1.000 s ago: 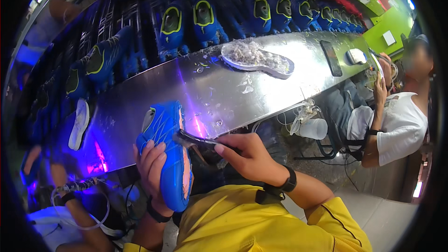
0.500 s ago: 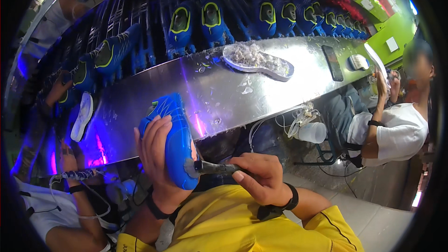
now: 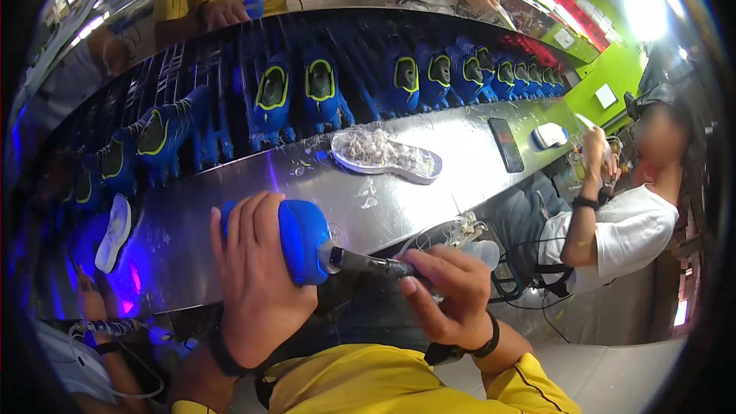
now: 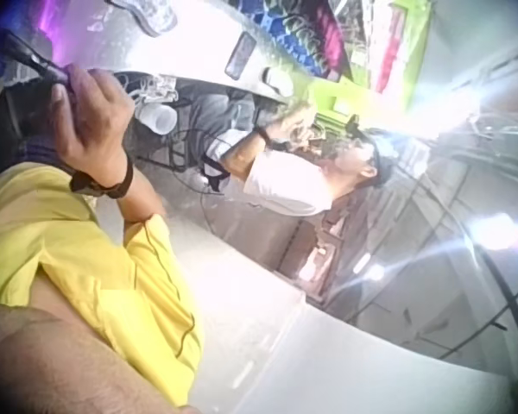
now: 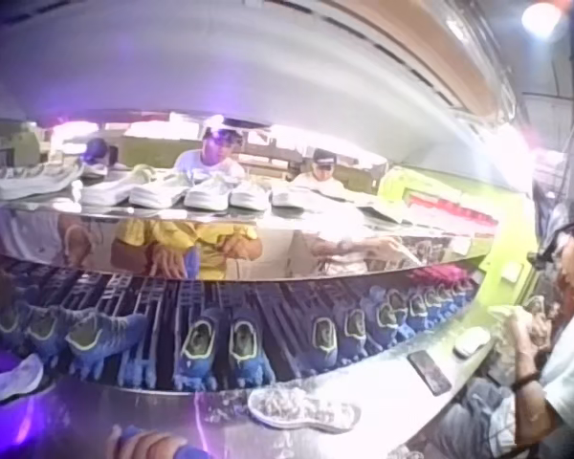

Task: Applying glue to the edges of shoe upper components on a workbench.

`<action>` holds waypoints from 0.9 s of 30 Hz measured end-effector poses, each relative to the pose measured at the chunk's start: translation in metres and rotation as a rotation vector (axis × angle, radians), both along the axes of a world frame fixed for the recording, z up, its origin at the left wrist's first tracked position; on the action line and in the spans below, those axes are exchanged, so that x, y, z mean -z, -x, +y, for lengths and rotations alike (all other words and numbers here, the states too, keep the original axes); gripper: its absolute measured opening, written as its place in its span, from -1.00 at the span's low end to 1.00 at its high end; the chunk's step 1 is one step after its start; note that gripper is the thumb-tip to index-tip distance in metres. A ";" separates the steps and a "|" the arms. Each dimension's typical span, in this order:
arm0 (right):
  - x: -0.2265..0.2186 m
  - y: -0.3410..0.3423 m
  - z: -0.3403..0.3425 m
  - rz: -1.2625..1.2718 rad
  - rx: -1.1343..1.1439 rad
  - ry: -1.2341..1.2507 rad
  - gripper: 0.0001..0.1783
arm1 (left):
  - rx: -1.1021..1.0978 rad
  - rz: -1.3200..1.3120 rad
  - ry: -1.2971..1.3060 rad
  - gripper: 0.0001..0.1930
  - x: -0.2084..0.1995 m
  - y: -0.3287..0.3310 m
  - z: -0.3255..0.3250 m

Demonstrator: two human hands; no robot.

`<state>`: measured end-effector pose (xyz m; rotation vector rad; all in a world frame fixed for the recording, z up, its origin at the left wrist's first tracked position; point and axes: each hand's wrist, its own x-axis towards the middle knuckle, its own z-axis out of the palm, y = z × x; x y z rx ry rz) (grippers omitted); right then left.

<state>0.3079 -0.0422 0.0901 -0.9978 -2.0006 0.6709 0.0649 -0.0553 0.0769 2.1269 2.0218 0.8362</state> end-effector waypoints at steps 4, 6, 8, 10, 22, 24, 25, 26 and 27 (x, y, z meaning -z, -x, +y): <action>0.001 0.009 0.031 -0.012 -0.073 -0.103 -0.70 | 0.053 -0.043 0.022 -0.16 -0.008 0.021 0.014; 0.007 0.017 0.048 0.060 -0.121 -0.116 -0.72 | 0.073 -0.101 0.027 -0.21 -0.009 0.031 0.021; 0.020 0.029 0.060 0.145 -0.146 -0.058 -0.74 | 0.104 -0.141 0.038 -0.23 -0.011 0.042 0.030; 0.032 0.043 0.069 0.216 -0.182 -0.021 -0.77 | 0.136 -0.162 0.064 -0.24 -0.014 0.053 0.036; 0.107 0.090 0.062 0.346 -0.142 0.093 -0.78 | 0.136 -0.344 0.359 -0.29 -0.026 0.104 0.062; 0.115 0.089 0.054 0.333 -0.110 0.099 -0.79 | 0.151 -0.333 0.324 -0.17 -0.021 0.105 0.063; 0.117 0.089 0.050 0.337 -0.089 0.103 -0.79 | 0.140 -0.315 0.315 -0.12 -0.018 0.107 0.062; 0.120 0.089 0.045 0.342 -0.067 0.106 -0.80 | 0.130 -0.296 0.306 -0.08 -0.013 0.111 0.060; 0.122 0.088 0.041 0.337 -0.048 0.146 -0.80 | 0.119 -0.280 0.294 -0.03 -0.011 0.113 0.057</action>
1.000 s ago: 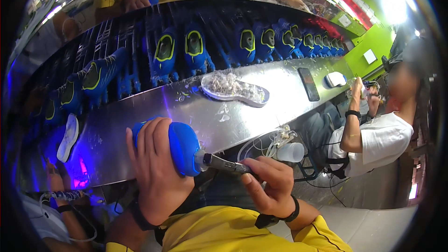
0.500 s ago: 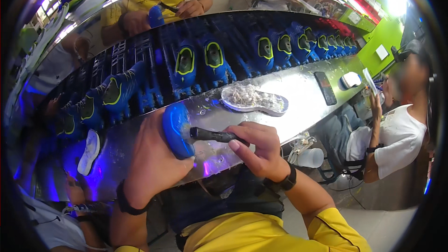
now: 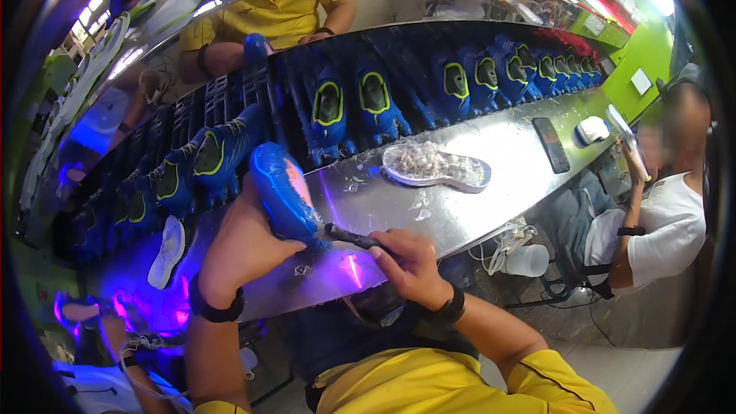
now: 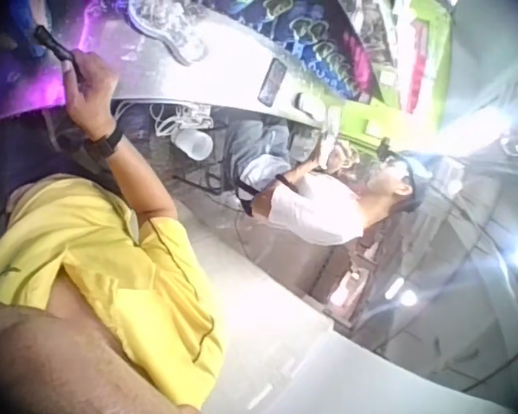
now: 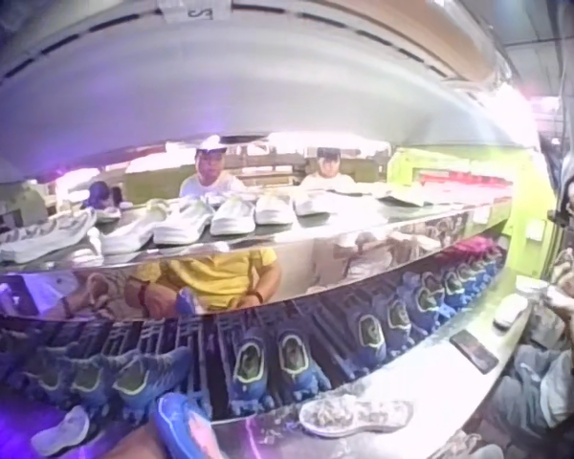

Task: Applying glue to the edges of shoe upper components on a workbench.

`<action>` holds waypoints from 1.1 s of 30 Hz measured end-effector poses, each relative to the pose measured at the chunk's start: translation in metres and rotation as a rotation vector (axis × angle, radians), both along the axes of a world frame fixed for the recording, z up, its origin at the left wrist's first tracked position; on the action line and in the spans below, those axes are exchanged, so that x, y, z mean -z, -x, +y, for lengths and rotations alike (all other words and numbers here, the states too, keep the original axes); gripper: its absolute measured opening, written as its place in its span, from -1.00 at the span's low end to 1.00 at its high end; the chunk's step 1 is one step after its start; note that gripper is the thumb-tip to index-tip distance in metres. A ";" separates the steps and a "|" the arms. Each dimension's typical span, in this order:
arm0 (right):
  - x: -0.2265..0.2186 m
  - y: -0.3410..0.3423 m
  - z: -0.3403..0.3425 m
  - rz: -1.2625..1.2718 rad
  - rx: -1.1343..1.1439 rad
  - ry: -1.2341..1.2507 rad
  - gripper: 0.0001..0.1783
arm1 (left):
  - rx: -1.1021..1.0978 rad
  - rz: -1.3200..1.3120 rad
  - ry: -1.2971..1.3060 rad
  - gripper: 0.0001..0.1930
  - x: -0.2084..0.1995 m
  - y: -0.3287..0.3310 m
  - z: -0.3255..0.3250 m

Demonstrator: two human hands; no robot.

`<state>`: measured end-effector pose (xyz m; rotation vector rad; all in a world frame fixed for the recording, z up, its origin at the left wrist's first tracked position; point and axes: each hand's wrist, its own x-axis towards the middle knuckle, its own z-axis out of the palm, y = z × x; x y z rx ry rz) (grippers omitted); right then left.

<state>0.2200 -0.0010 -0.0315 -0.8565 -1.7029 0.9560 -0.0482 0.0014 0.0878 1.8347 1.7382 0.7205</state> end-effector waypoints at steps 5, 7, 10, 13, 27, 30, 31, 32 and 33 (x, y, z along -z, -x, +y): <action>-0.007 -0.013 -0.016 -0.069 0.020 0.202 -0.75 | -0.073 -0.070 -0.138 0.07 0.029 0.012 -0.015; -0.017 -0.020 -0.021 -0.133 -0.013 0.292 -0.71 | -0.112 -0.237 -0.155 0.09 0.041 0.022 -0.021; -0.046 -0.038 -0.026 -0.092 -0.084 0.467 -0.70 | -0.159 -0.543 -0.043 0.09 0.042 0.014 -0.033; -0.067 -0.046 -0.025 -0.111 -0.102 0.385 -0.70 | -0.203 -0.824 0.065 0.09 0.038 -0.018 -0.056; -0.097 -0.067 -0.030 -0.223 -0.036 0.072 -0.78 | -0.116 -0.976 0.190 0.06 0.008 -0.068 -0.102; -0.100 -0.066 -0.023 -0.226 -0.008 0.059 -0.78 | -0.094 -0.952 0.191 0.08 0.005 -0.071 -0.102; -0.101 -0.066 -0.023 -0.202 -0.013 0.073 -0.80 | -0.096 -0.954 0.184 0.08 0.004 -0.071 -0.102; -0.102 -0.066 -0.023 -0.178 -0.019 0.086 -0.81 | -0.100 -0.956 0.176 0.08 0.003 -0.071 -0.102; -0.103 -0.068 -0.024 -0.187 -0.056 0.095 -0.81 | -0.114 -0.960 0.168 0.08 0.004 -0.070 -0.102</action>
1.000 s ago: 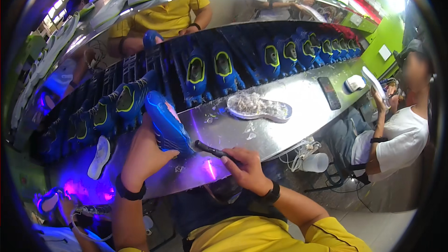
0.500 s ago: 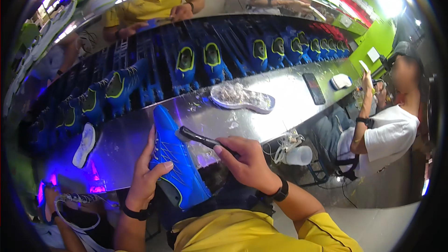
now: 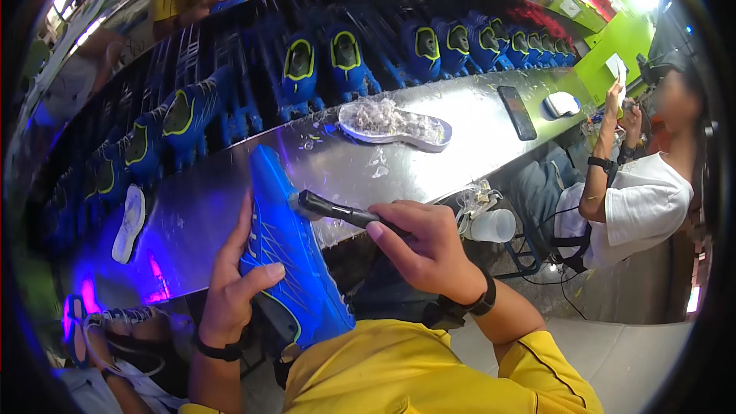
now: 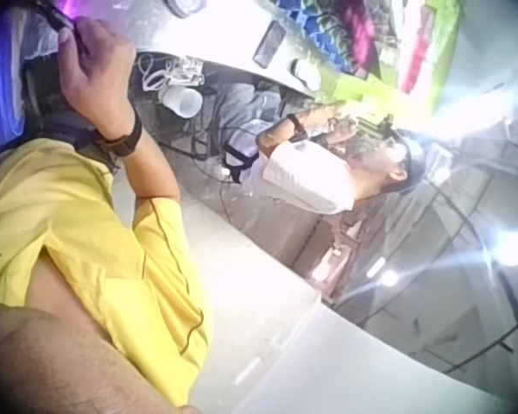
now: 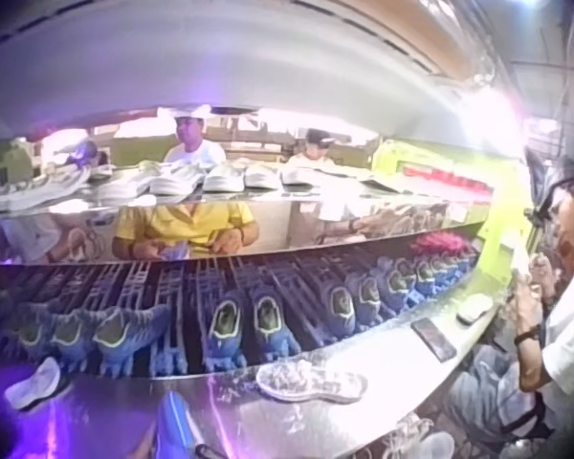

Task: Applying glue to the edges of shoe upper components on a workbench.

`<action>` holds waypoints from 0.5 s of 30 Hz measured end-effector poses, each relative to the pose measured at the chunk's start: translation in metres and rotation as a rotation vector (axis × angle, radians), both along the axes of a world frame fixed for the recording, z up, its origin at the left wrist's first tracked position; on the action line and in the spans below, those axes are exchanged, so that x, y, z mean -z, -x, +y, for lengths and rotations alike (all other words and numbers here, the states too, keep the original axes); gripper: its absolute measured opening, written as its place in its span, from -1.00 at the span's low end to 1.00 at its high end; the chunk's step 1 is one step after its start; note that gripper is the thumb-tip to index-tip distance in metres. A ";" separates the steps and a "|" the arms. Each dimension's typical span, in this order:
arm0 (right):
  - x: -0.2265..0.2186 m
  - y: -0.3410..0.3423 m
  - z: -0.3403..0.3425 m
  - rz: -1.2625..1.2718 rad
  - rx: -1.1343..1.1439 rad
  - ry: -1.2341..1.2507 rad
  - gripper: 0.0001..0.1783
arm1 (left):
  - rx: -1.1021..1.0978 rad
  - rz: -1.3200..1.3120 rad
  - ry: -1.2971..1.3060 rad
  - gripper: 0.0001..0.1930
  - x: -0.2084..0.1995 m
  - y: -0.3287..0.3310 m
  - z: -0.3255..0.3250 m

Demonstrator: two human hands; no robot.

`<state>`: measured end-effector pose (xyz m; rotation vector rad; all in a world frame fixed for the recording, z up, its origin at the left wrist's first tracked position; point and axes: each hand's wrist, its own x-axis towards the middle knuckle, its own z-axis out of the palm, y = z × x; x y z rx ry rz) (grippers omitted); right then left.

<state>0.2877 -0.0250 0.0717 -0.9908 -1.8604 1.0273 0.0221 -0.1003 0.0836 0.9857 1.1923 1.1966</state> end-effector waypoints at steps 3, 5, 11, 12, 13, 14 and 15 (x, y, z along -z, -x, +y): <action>-0.002 -0.009 -0.004 0.002 -0.109 0.009 -0.80 | -0.057 -0.027 0.008 0.07 0.000 0.002 0.003; 0.002 -0.015 -0.006 0.034 -0.168 -0.020 -0.79 | -0.091 -0.076 0.025 0.07 -0.003 0.002 0.006; -0.009 -0.029 -0.006 -0.021 -0.274 0.153 -0.78 | -0.146 -0.140 0.066 0.00 -0.012 0.009 0.018; -0.012 -0.031 -0.005 -0.020 -0.283 0.164 -0.78 | -0.153 -0.149 0.068 -0.02 -0.013 0.010 0.020; -0.015 -0.034 -0.004 -0.019 -0.291 0.175 -0.77 | -0.160 -0.157 0.071 -0.03 -0.013 0.011 0.023; -0.018 -0.036 -0.003 -0.017 -0.300 0.187 -0.77 | -0.174 -0.164 0.077 -0.05 -0.014 0.012 0.025; -0.021 -0.039 -0.002 -0.026 -0.291 0.156 -0.76 | -0.187 -0.172 0.084 -0.08 -0.015 0.012 0.027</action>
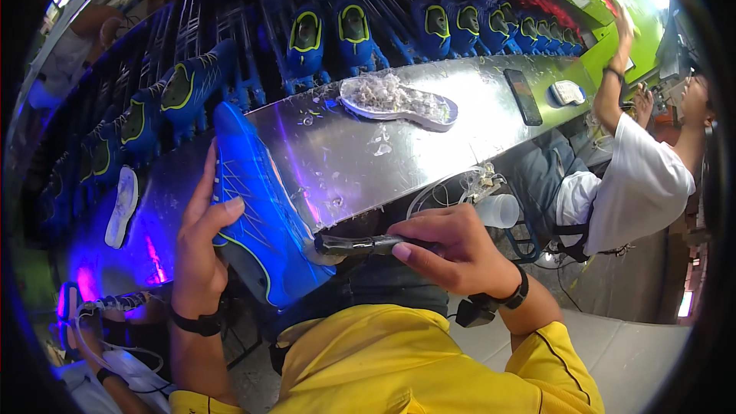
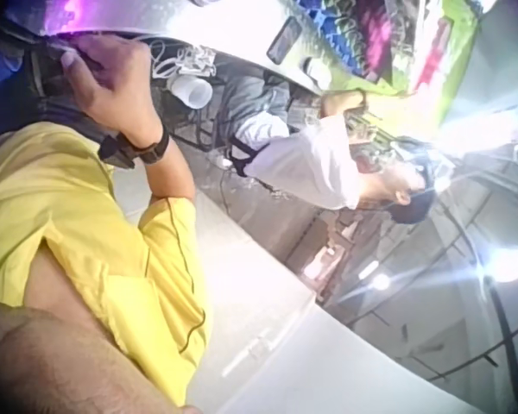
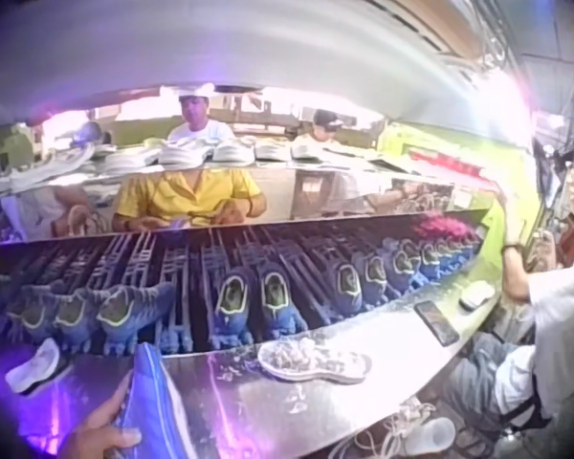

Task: Applying glue to the edges of shoe upper components on a workbench.

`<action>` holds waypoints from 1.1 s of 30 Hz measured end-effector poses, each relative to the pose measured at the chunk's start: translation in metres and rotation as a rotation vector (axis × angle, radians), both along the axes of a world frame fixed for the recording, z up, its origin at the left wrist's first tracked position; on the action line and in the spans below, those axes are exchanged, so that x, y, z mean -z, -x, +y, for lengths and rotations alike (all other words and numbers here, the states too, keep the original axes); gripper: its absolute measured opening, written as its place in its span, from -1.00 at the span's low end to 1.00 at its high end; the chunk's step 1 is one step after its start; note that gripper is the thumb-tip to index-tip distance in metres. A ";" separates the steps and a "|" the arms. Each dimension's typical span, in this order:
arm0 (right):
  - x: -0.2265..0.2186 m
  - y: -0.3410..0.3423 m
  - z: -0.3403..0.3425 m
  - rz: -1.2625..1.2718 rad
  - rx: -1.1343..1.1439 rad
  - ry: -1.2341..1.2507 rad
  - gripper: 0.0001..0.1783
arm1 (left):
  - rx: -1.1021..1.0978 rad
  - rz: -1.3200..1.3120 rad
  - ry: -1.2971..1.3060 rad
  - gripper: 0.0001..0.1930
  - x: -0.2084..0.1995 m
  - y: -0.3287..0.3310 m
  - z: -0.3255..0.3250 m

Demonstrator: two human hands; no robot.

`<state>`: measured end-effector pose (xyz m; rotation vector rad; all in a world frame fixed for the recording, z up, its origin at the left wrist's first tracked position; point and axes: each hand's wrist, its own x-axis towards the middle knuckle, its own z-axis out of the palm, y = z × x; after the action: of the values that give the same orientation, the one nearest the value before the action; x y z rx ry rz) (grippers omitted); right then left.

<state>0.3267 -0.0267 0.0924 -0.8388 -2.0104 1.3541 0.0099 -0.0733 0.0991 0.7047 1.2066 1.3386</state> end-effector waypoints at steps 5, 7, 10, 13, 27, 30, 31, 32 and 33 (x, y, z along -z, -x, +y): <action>-0.017 -0.007 0.011 -0.027 0.052 -0.167 -0.78 | -0.046 -0.091 0.081 -0.21 -0.003 0.001 0.011; -0.024 -0.008 0.020 -0.053 0.070 -0.273 -0.78 | -0.042 -0.126 0.111 -0.28 -0.002 0.002 0.015; -0.039 -0.012 0.034 -0.140 0.050 -0.382 -0.76 | -0.084 -0.181 0.193 -0.33 -0.002 -0.001 0.016; -0.044 -0.013 0.048 -0.086 0.040 -0.486 -0.76 | -0.128 -0.249 0.350 -0.36 -0.004 -0.002 0.016; -0.039 0.000 0.090 0.196 0.027 -0.644 -0.74 | 0.102 -0.552 0.431 -0.40 0.004 -0.001 -0.037; -0.026 0.002 0.096 0.260 0.023 -0.593 -0.72 | 0.056 -0.781 0.521 -0.37 0.001 -0.012 -0.035; -0.021 0.002 0.097 0.274 0.019 -0.578 -0.72 | 0.064 -0.823 0.511 -0.37 0.000 -0.017 -0.038; -0.019 0.001 0.097 0.288 0.015 -0.563 -0.72 | 0.072 -0.866 0.502 -0.37 -0.001 -0.021 -0.039; -0.020 -0.004 0.092 0.222 -0.022 -0.492 -0.68 | 0.079 -0.894 0.509 -0.37 -0.001 -0.024 -0.039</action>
<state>0.3310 0.0657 0.1123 -0.4228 -2.0473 0.8565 0.0339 -0.1121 0.1002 -0.2167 0.7086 1.0209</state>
